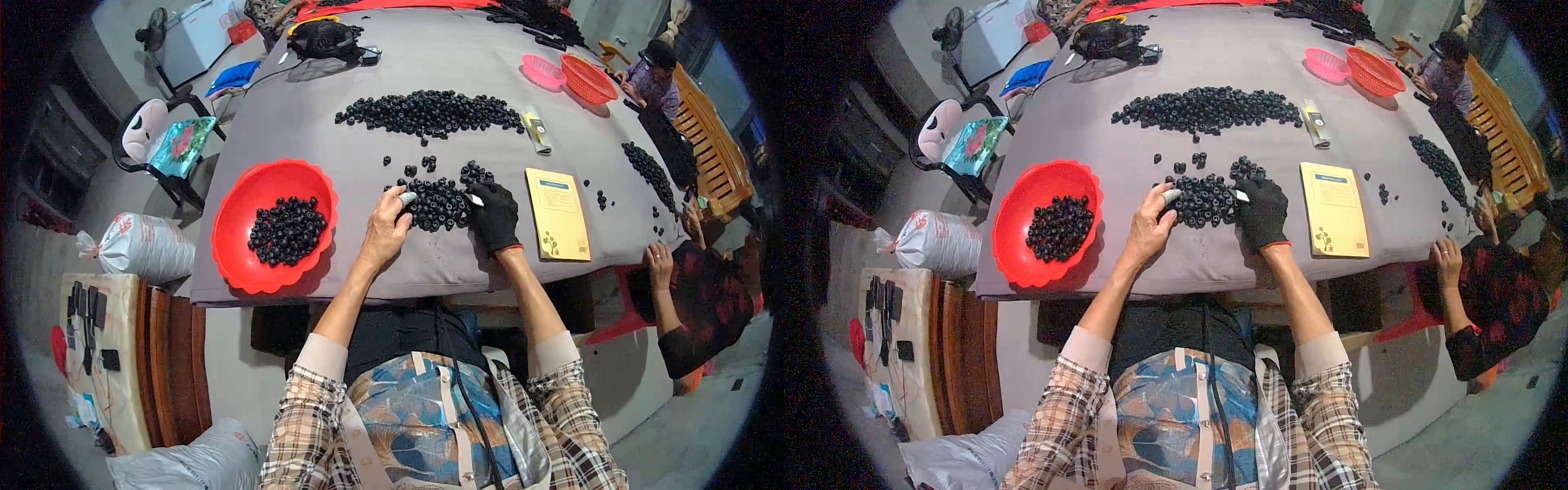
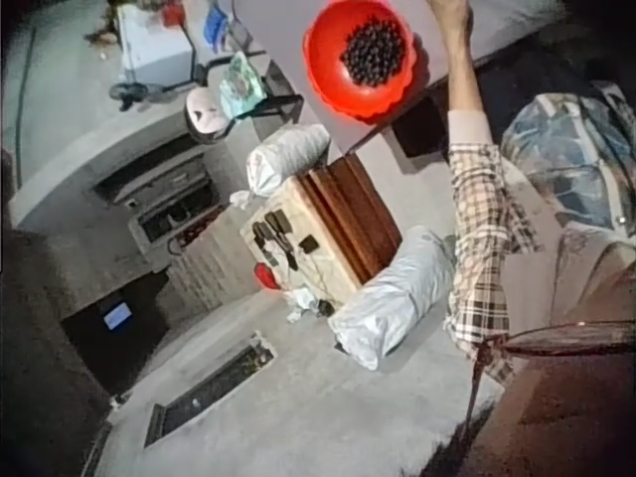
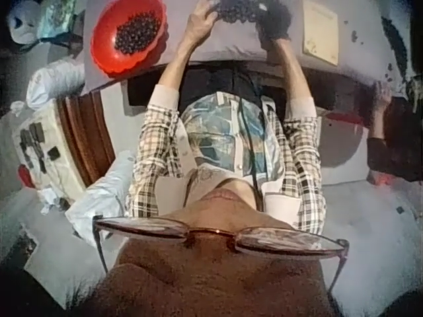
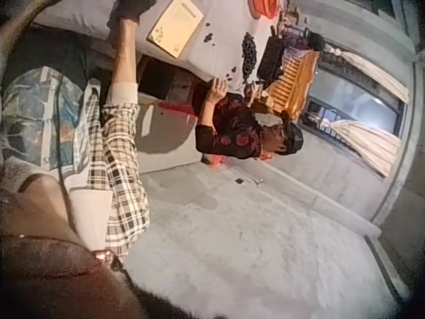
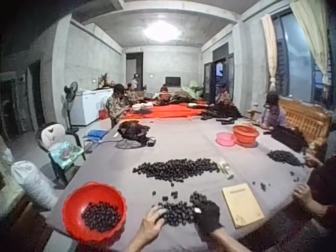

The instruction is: The person sorts and cleans small black plastic or rubber components by hand at a work table, wiping them with a cloth.

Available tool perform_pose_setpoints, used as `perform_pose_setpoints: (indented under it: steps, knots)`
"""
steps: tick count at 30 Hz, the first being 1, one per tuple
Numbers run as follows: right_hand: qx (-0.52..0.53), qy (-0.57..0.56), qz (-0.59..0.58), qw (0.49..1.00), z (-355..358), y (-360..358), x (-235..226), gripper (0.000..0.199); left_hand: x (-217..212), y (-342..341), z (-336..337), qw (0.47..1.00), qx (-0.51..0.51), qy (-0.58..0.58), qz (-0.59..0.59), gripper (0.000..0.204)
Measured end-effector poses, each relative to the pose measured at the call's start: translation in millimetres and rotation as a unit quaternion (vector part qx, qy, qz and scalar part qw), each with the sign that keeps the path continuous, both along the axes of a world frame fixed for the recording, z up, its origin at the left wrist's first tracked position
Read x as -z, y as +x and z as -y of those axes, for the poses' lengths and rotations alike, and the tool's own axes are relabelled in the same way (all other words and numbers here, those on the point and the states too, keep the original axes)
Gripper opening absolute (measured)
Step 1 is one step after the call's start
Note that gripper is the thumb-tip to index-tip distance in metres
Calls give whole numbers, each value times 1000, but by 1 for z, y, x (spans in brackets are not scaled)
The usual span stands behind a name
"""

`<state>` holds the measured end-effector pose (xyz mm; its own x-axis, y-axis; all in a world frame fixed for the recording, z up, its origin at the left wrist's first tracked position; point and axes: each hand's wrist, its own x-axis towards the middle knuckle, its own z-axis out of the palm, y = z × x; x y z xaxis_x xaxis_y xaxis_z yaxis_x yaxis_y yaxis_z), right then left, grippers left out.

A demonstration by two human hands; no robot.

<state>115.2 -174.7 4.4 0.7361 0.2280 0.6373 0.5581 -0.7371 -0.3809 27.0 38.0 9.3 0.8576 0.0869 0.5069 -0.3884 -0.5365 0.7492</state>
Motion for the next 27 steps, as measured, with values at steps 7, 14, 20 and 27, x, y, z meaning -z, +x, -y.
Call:
perform_pose_setpoints:
  steps: [7, 14, 20, 27]
  knots:
    - [-38, -22, -13, 999, -22, -25, -2, 30, 13, 3, -6, 1000, 8, -2, 7, 31]
    - [-93, -35, -65, 993, -25, -31, -5, 36, 12, 4, -6, 1000, -7, -2, 15, 31]
    - [-113, 48, -26, 992, -19, -33, -15, 35, 12, 2, -6, 996, -81, 8, 21, 31]
    - [-107, 119, 28, 987, -25, -70, -19, 27, 15, -5, -15, 979, -182, -88, -8, 28]
